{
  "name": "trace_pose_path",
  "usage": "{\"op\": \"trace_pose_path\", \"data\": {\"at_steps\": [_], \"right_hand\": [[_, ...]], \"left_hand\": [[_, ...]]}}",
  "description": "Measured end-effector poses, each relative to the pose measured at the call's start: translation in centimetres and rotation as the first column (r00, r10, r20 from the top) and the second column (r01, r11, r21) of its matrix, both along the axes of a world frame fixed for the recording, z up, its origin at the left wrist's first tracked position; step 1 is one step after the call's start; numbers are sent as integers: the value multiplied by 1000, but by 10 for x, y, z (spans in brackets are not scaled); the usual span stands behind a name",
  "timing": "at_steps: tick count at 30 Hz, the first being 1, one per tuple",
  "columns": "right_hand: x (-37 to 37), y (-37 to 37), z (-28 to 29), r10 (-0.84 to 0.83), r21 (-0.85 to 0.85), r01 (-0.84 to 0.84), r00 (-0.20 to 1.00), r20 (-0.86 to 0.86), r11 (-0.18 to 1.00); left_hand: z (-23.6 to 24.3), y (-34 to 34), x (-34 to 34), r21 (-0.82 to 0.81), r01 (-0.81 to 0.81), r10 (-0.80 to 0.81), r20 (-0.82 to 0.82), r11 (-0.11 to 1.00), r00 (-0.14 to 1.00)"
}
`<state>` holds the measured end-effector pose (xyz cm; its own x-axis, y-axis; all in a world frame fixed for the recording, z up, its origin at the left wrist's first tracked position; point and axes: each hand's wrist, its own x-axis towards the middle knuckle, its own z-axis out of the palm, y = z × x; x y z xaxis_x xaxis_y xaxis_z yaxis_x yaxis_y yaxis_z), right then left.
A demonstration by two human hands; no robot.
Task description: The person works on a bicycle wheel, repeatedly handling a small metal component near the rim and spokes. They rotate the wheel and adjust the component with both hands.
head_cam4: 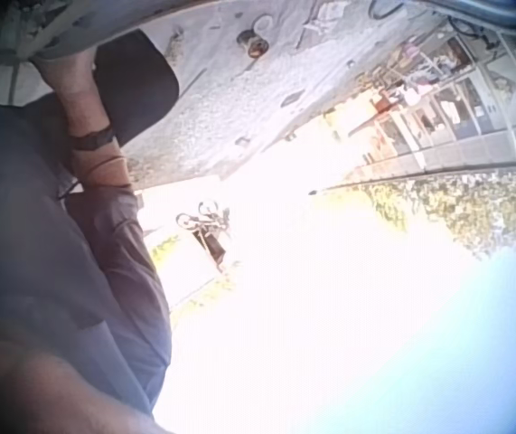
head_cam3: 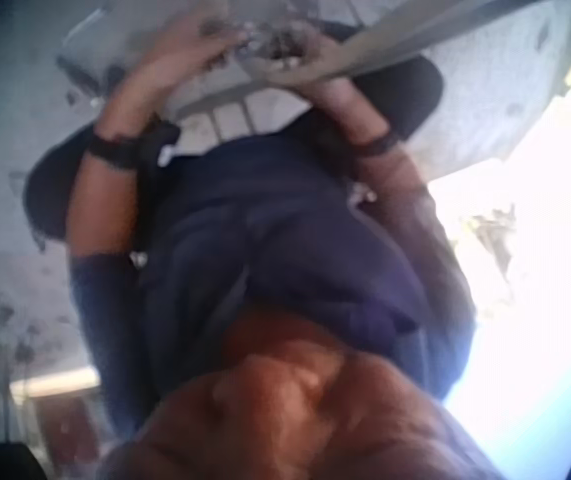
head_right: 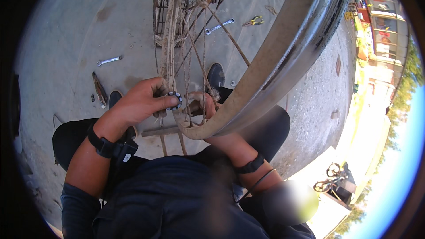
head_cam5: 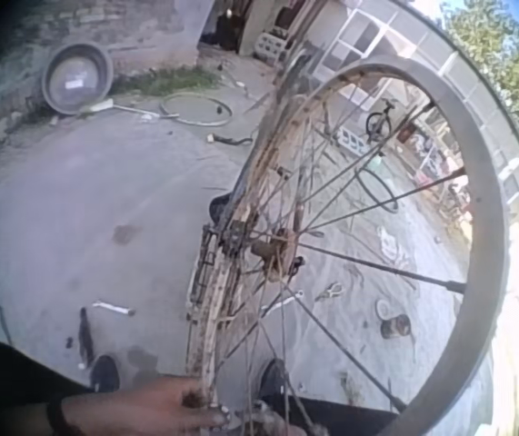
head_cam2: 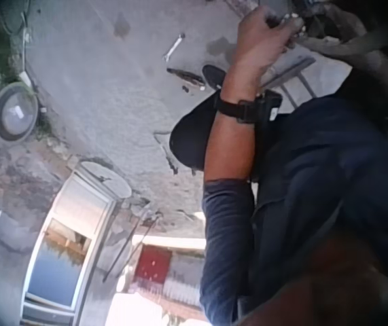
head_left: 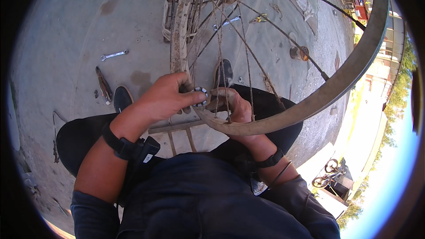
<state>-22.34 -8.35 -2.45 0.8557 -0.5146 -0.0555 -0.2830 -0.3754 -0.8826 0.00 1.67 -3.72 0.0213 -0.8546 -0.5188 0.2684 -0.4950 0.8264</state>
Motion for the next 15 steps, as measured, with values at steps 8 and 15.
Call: {"op": "trace_pose_path", "data": {"at_steps": [8,15], "right_hand": [[-1,0,1,-9,17,10,999,-44,1000],[1,2,15,-26,180,52,989,-142,982]], "left_hand": [[5,2,12,-32,99,-101,-65,995,993],[-2,4,10,-94,130,-110,196,987,974]]}}
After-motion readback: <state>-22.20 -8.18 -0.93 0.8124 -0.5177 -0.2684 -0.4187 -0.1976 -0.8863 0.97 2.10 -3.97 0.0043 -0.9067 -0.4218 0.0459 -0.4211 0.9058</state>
